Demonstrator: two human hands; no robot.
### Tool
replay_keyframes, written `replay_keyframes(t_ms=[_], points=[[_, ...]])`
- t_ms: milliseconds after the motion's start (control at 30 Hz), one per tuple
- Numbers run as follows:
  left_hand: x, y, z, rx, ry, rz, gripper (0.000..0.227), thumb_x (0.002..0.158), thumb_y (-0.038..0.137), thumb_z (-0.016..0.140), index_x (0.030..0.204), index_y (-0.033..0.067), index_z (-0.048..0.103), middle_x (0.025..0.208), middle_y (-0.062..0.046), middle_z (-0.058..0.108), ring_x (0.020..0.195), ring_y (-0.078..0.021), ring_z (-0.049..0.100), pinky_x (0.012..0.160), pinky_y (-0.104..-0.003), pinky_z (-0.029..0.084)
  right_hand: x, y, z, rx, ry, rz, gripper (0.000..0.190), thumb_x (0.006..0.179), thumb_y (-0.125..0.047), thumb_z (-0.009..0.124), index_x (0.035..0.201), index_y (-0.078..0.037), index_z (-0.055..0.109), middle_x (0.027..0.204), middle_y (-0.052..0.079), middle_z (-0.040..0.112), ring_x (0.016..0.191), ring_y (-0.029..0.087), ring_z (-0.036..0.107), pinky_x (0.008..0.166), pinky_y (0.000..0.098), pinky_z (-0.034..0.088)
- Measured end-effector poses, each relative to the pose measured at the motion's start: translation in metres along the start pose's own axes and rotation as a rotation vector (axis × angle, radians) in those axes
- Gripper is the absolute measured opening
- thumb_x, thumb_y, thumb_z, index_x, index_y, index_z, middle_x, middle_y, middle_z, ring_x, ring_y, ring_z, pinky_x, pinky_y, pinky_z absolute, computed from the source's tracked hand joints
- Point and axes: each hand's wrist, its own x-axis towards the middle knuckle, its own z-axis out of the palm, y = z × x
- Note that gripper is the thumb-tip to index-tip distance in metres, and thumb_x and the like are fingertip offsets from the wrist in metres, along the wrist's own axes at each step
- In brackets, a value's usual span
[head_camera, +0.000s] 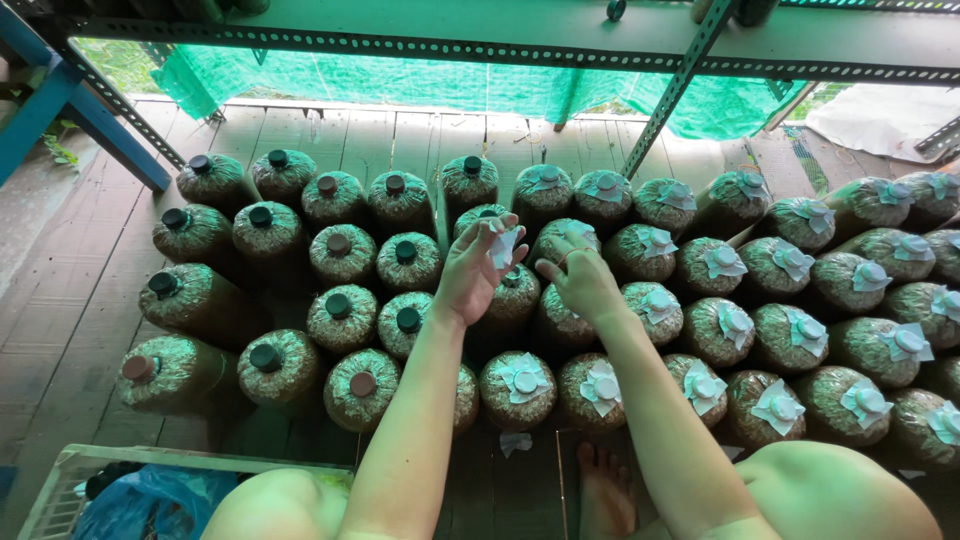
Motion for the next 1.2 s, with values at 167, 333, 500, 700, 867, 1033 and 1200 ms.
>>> replay_keyframes(t_ms=[167,333,500,700,867,1033,1200], points=[[0.022,-0.027,-0.021,0.382,0.148,0.017,0.027,0.102,0.039,0.078,0.113,0.0133,0.08,0.112,-0.009,0.078,0.105,-0.0201,0.075,0.095,-0.045,0.064,0.004,-0.015,0.011,0.659,0.037,-0.077,0.032,0.1,-0.035,0.079,0.13,-0.026,0.075,0.111,-0.001,0.078,0.107,0.013,0.071,0.099,0.0345,0.056],[0.031,-0.045,-0.028,0.509,0.149,-0.003,0.046,0.105,0.056,0.07,0.129,0.0192,0.08,0.067,-0.004,0.066,0.061,-0.0038,0.049,0.052,-0.02,0.042,-0.01,-0.058,-0.001,0.817,0.068,-0.004,0.022,0.09,-0.032,0.091,0.107,-0.022,0.079,0.081,-0.01,0.074,0.077,0.001,0.065,0.078,0.0216,0.055],[0.019,-0.024,-0.011,0.487,0.191,0.037,0.027,0.101,0.01,0.076,0.127,0.0144,0.081,0.099,-0.01,0.08,0.096,-0.0124,0.073,0.092,-0.031,0.061,-0.007,-0.045,0.002,1.024,0.112,0.062,0.014,0.098,-0.022,0.078,0.102,-0.008,0.076,0.065,0.005,0.071,0.056,0.003,0.051,0.059,0.0168,0.039],[0.009,-0.016,-0.02,0.821,0.246,-0.079,0.033,0.087,0.012,0.082,0.115,0.0293,0.087,0.103,0.0,0.083,0.094,-0.0023,0.072,0.092,-0.03,0.06,0.014,-0.011,0.021,0.657,0.015,0.125,0.011,0.088,-0.02,0.073,0.092,-0.015,0.081,0.064,-0.002,0.074,0.065,0.007,0.065,0.072,0.022,0.055],[0.007,-0.031,-0.031,0.863,0.331,-0.139,0.028,0.089,0.02,0.08,0.115,0.0271,0.087,0.105,-0.003,0.084,0.106,-0.014,0.076,0.096,-0.033,0.058,0.01,-0.017,0.016,0.404,-0.061,0.183,0.018,0.084,-0.032,0.073,0.097,-0.023,0.083,0.073,-0.007,0.079,0.091,0.015,0.076,0.092,0.0334,0.057],[0.022,-0.038,-0.061,1.081,0.387,-0.198,0.019,0.091,0.038,0.082,0.109,0.0392,0.087,0.098,0.009,0.084,0.105,-0.0183,0.079,0.094,-0.033,0.059,0.014,-0.017,0.014,0.313,-0.079,0.17,0.016,0.086,-0.035,0.073,0.095,-0.027,0.083,0.075,-0.008,0.079,0.097,0.02,0.077,0.094,0.0372,0.057],[0.03,-0.05,-0.076,1.13,0.298,-0.141,0.04,0.086,0.018,0.073,0.12,0.0366,0.084,0.132,0.003,0.078,0.12,-0.0238,0.075,0.102,-0.04,0.059,0.019,-0.012,0.025,0.309,-0.062,0.174,0.036,0.087,-0.041,0.08,0.121,-0.031,0.078,0.109,-0.003,0.082,0.124,0.027,0.071,0.108,0.047,0.054]])
